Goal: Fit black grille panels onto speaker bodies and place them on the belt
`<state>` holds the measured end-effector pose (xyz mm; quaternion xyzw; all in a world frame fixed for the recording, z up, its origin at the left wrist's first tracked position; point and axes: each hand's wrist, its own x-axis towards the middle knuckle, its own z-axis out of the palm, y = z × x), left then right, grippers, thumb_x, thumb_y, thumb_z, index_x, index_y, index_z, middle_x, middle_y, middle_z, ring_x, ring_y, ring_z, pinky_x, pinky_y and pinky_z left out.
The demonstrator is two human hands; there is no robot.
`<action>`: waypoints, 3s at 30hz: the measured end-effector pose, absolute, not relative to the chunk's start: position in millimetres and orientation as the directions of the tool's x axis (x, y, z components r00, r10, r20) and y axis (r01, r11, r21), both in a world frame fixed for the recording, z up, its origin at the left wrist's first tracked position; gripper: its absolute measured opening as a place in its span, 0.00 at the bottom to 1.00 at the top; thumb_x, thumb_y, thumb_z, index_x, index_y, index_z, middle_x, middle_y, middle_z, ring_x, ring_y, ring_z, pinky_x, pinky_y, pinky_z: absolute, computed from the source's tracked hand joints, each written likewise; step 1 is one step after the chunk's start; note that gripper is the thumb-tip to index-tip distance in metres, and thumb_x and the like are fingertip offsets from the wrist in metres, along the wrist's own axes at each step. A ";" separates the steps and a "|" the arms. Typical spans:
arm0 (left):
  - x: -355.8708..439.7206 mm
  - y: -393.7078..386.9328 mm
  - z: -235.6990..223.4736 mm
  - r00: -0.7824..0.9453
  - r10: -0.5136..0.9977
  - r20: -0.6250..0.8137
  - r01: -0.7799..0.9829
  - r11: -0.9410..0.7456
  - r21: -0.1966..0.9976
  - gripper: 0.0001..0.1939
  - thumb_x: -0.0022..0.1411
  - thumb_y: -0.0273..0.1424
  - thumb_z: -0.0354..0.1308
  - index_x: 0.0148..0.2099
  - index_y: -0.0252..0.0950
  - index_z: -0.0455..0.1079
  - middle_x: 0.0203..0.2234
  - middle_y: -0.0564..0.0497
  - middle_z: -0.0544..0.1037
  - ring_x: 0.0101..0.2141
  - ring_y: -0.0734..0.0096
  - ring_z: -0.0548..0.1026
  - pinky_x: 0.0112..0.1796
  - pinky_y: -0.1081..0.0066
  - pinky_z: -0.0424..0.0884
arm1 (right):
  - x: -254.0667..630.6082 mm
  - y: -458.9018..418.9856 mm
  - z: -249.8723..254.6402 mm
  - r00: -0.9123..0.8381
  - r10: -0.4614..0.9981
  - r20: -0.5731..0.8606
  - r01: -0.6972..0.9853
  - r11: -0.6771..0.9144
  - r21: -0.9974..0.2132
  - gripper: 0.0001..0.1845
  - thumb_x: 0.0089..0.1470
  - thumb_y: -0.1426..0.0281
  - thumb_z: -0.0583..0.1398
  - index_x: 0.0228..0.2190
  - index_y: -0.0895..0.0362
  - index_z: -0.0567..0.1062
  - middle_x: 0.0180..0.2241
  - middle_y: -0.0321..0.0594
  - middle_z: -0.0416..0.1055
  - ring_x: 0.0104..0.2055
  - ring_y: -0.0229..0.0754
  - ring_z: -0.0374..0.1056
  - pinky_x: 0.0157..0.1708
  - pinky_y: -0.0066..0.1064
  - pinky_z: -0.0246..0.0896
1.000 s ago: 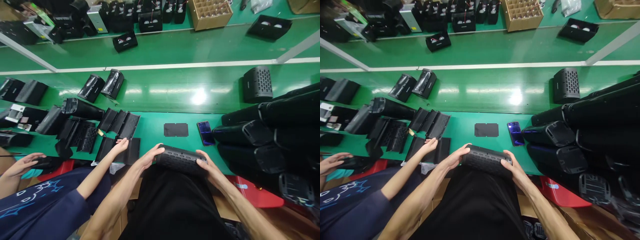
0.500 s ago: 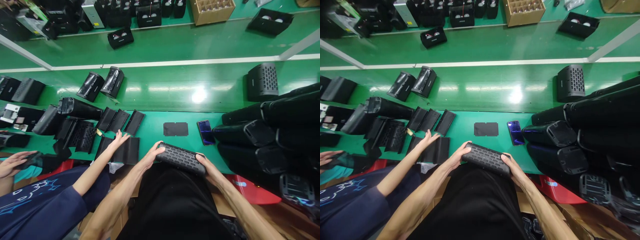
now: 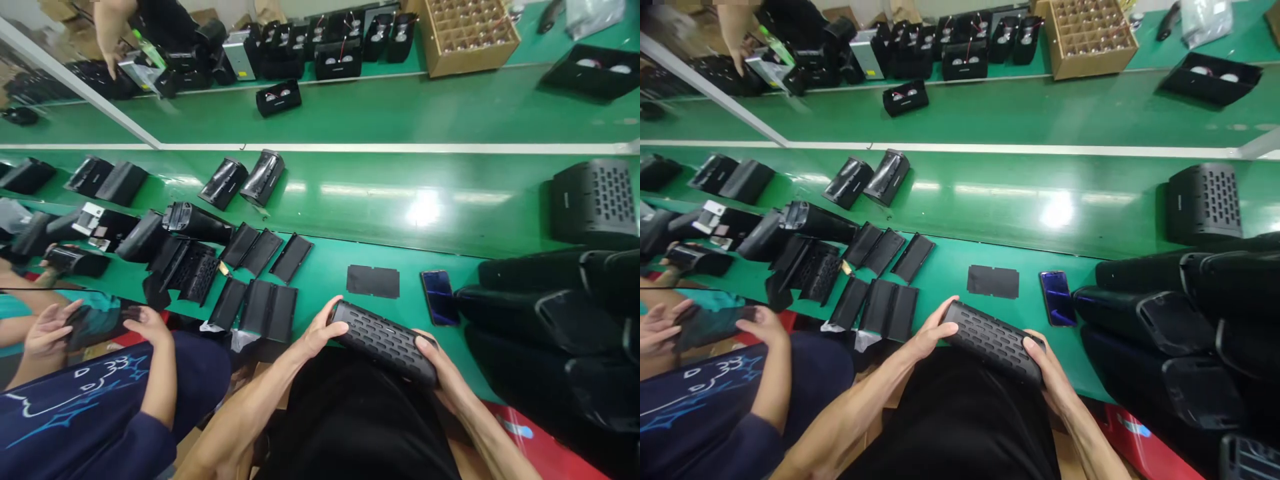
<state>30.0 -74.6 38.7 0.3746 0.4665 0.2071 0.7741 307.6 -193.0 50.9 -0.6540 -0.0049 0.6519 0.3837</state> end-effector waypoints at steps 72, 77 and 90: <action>42.7 -48.7 103.7 0.444 0.653 -0.614 0.064 0.660 0.748 0.24 0.61 0.54 0.61 0.40 0.38 0.65 0.14 0.61 0.69 0.11 0.77 0.66 0.12 0.79 0.61 | 300.6 -148.0 83.1 0.327 0.792 -0.515 -0.251 -0.453 -0.856 0.22 0.53 0.50 0.69 0.34 0.56 0.79 0.23 0.31 0.65 0.25 0.37 0.58 0.27 0.28 0.56; 42.1 -52.3 102.3 0.441 0.656 -0.613 0.084 0.649 0.756 0.24 0.62 0.55 0.60 0.41 0.38 0.65 0.15 0.60 0.70 0.11 0.75 0.68 0.13 0.78 0.63 | 300.6 -142.6 89.5 0.345 0.786 -0.513 -0.225 -0.461 -0.858 0.23 0.52 0.48 0.69 0.34 0.56 0.78 0.26 0.35 0.71 0.28 0.41 0.65 0.30 0.30 0.61; 51.3 -47.3 89.5 0.346 0.710 -0.614 0.272 0.551 0.789 0.28 0.59 0.59 0.60 0.31 0.40 0.58 0.15 0.61 0.64 0.12 0.79 0.61 0.12 0.78 0.60 | 290.9 -131.6 88.6 0.395 0.760 -0.516 -0.100 -0.522 -0.847 0.29 0.43 0.43 0.71 0.30 0.54 0.73 0.25 0.36 0.72 0.27 0.42 0.65 0.28 0.32 0.60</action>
